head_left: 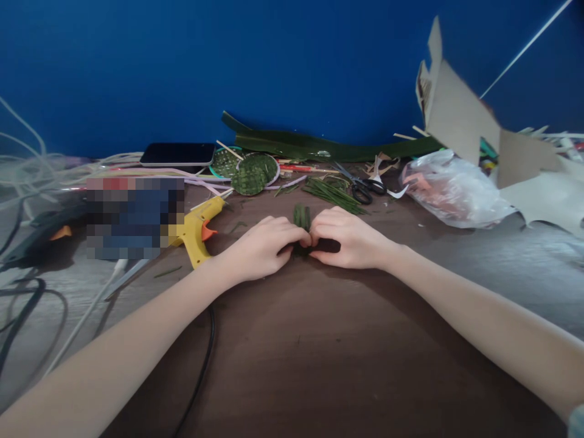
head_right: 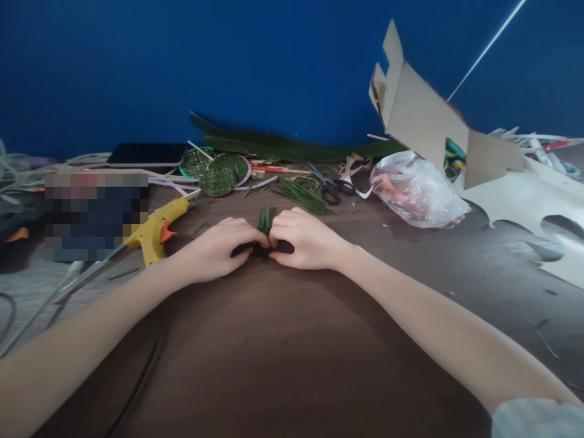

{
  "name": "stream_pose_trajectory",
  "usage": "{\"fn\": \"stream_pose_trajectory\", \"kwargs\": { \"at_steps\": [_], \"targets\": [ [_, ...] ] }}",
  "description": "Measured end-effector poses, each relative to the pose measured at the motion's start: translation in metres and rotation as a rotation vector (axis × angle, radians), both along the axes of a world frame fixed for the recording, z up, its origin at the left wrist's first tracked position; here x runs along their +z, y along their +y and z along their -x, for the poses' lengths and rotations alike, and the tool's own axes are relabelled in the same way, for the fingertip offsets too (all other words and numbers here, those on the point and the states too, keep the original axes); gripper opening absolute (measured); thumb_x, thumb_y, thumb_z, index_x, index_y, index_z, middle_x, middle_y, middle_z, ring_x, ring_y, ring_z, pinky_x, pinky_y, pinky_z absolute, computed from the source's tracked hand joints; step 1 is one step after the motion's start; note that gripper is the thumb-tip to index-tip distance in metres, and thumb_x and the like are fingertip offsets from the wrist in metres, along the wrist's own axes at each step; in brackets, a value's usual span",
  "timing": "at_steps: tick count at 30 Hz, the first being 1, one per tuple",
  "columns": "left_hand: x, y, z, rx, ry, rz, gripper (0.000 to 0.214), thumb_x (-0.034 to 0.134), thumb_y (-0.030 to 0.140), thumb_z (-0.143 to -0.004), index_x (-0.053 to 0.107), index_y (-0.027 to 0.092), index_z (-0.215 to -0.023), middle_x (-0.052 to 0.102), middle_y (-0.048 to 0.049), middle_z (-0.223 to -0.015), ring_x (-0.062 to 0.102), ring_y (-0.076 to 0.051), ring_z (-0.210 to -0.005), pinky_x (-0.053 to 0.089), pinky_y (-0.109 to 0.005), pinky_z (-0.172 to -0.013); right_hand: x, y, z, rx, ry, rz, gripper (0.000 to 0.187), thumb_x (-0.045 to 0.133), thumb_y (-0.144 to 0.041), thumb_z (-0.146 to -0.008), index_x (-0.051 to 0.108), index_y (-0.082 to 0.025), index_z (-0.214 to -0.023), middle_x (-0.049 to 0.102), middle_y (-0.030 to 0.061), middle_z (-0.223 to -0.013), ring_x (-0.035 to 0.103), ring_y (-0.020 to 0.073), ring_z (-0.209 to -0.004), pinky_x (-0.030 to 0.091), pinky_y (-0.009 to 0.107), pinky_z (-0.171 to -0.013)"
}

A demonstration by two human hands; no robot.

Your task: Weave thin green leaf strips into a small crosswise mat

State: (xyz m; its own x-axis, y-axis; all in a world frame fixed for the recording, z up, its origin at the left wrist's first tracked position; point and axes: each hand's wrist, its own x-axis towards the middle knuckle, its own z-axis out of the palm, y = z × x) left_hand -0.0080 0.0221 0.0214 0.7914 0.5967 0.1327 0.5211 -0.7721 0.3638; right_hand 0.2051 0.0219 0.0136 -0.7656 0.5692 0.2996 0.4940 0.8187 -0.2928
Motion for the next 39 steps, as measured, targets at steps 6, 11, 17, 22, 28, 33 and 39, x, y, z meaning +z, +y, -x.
{"fn": "stream_pose_trajectory", "kwargs": {
  "at_steps": [6,11,17,22,28,33,39],
  "targets": [
    [0.0,0.0002,-0.0007,0.003,0.001,0.003,0.028,0.044,0.005,-0.079,0.059,0.021,-0.097,0.064,-0.0012,-0.091,0.055,-0.017,-0.091,0.039,-0.031,-0.084,0.0027,-0.0011,0.0003,0.007,-0.01,0.012,0.012,0.059,-0.028,-0.08,0.056,-0.018,-0.076,0.061,0.0049,-0.077,0.054,0.0184,-0.078,0.036,0.033,-0.075],
    [0.0,0.0006,-0.0008,0.006,0.001,0.003,0.028,0.043,0.006,-0.079,0.06,0.021,-0.096,0.064,-0.0013,-0.09,0.055,-0.017,-0.09,0.04,-0.031,-0.084,0.0031,0.0,-0.0003,0.022,-0.019,0.012,0.012,0.058,-0.029,-0.082,0.056,-0.018,-0.076,0.061,0.005,-0.077,0.055,0.0182,-0.078,0.037,0.033,-0.075],
    [-0.0004,0.0005,-0.0001,-0.002,0.002,0.004,0.029,0.044,0.006,-0.078,0.06,0.021,-0.096,0.064,-0.0011,-0.091,0.055,-0.017,-0.091,0.04,-0.031,-0.083,0.0026,0.001,-0.0008,0.032,-0.008,-0.016,0.012,0.057,-0.027,-0.082,0.056,-0.018,-0.074,0.063,0.0053,-0.077,0.056,0.018,-0.078,0.038,0.033,-0.076],
    [-0.0001,0.0009,-0.0001,-0.002,-0.002,0.005,0.031,0.044,0.005,-0.077,0.06,0.022,-0.098,0.064,-0.0011,-0.093,0.055,-0.017,-0.092,0.039,-0.031,-0.084,0.0016,0.0003,0.0002,0.026,0.015,-0.001,0.007,0.056,-0.021,-0.08,0.057,-0.018,-0.074,0.063,0.005,-0.076,0.057,0.0176,-0.077,0.038,0.033,-0.076],
    [-0.0019,0.001,0.0003,-0.005,0.0,-0.01,0.031,0.043,0.005,-0.078,0.06,0.021,-0.098,0.064,-0.0021,-0.093,0.055,-0.017,-0.092,0.04,-0.031,-0.084,0.0004,0.0012,0.0,0.006,0.083,0.045,0.007,0.054,-0.016,-0.079,0.057,-0.019,-0.073,0.064,0.0038,-0.077,0.057,0.0169,-0.077,0.039,0.033,-0.076],
    [-0.0014,0.0,-0.0003,-0.015,-0.001,-0.025,0.032,0.044,0.005,-0.078,0.059,0.021,-0.101,0.065,-0.0017,-0.093,0.055,-0.017,-0.092,0.04,-0.031,-0.083,0.0001,0.0039,-0.0024,0.023,0.14,0.103,0.008,0.054,-0.015,-0.079,0.059,-0.019,-0.074,0.065,0.0038,-0.078,0.058,0.0165,-0.077,0.042,0.033,-0.077],
    [-0.003,-0.001,0.0008,0.0,-0.024,-0.032,0.035,0.044,0.005,-0.079,0.054,0.022,-0.108,0.065,-0.0007,-0.095,0.057,-0.016,-0.091,0.041,-0.031,-0.084,-0.0011,0.0078,-0.0064,0.04,0.182,0.174,0.008,0.056,-0.015,-0.08,0.062,-0.018,-0.078,0.067,0.0054,-0.081,0.059,0.0171,-0.078,0.046,0.034,-0.077]
  ]
}}
